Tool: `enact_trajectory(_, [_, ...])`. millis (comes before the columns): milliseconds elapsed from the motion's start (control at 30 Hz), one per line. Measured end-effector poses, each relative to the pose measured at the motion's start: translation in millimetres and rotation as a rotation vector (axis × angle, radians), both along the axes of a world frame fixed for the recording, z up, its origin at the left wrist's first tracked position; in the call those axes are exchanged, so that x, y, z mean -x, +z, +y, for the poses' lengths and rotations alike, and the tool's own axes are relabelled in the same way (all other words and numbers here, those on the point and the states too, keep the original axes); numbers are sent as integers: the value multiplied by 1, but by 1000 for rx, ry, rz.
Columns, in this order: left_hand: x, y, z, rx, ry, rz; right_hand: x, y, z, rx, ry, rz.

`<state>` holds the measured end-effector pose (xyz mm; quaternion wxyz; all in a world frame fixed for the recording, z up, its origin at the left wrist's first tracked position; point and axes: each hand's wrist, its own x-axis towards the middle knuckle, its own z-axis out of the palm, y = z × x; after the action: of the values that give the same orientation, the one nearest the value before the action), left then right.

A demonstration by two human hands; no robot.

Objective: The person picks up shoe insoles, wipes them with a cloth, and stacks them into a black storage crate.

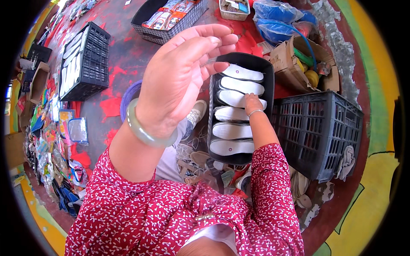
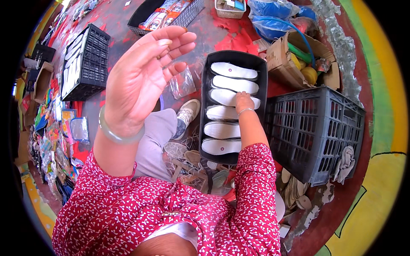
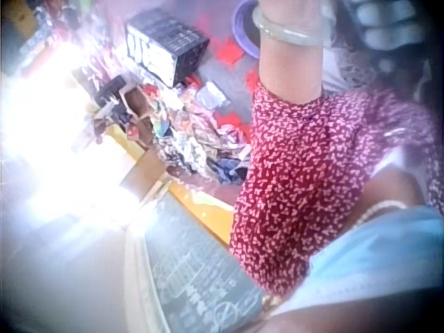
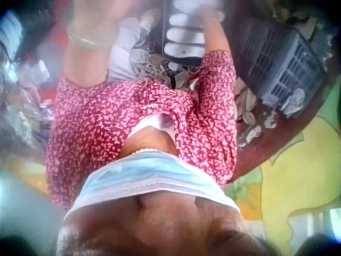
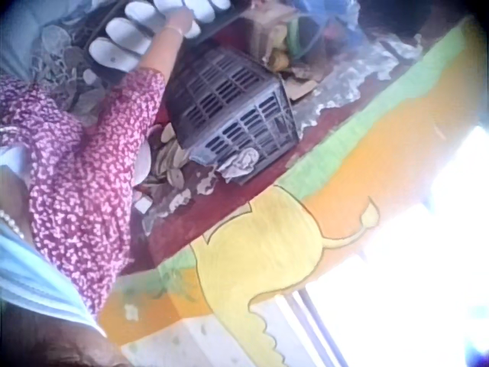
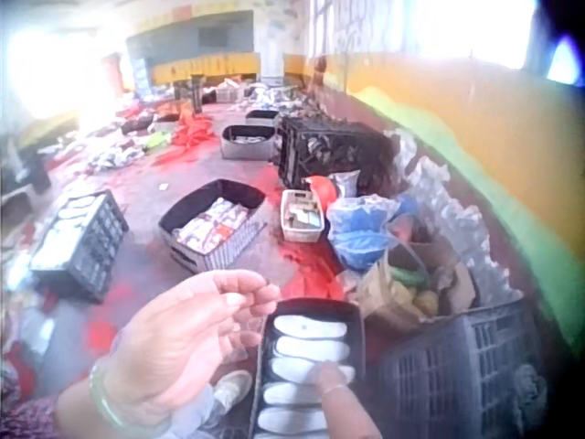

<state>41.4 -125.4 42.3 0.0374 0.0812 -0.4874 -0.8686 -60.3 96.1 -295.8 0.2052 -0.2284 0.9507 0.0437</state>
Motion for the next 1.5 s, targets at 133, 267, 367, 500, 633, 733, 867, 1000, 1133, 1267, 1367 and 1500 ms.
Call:
enact_trajectory(133, [0, -1, 7, 23, -45, -15, 2, -13, 0, 28, -23, -10])
enact_trajectory(267, [-1, -1, 11, 24, -56, -17, 4, -18, -5, 28, -41, 0])
enact_trajectory(367, [-1, -4, 13, 13, -67, -21, 3, -18, -6, 1, -28, -3])
enact_trajectory(500, [-1, -4, 15, 4, -94, -33, 4, -23, -9, 7, -43, 2])
enact_trajectory(633, [0, -6, 22, 1, -113, -33, 2, -29, -4, 35, -83, 18])
enact_trajectory(733, [-1, -8, 22, 6, -116, -41, -9, -17, -10, 80, -167, 56])
enact_trajectory(867, [-3, -5, 25, -1, -108, -49, -33, -13, -30, 54, -275, 106])
enact_trajectory(1000, [-4, -5, 27, -14, -115, -47, -49, -17, -42, 1, -336, -88])
enact_trajectory(1133, [-6, -7, 24, -23, -110, -52, -43, -18, -45, -13, -339, -216])
enact_trajectory(1267, [-5, -7, 26, -39, -132, -46, -34, -22, -43, -4, -372, -307])
enact_trajectory(1367, [0, -12, 29, -11, -141, -58, -22, -18, -45, -34, -387, -447])
enact_trajectory(1500, [10, -21, 35, 65, -144, -74, -7, 2, -30, 47, -332, -428])
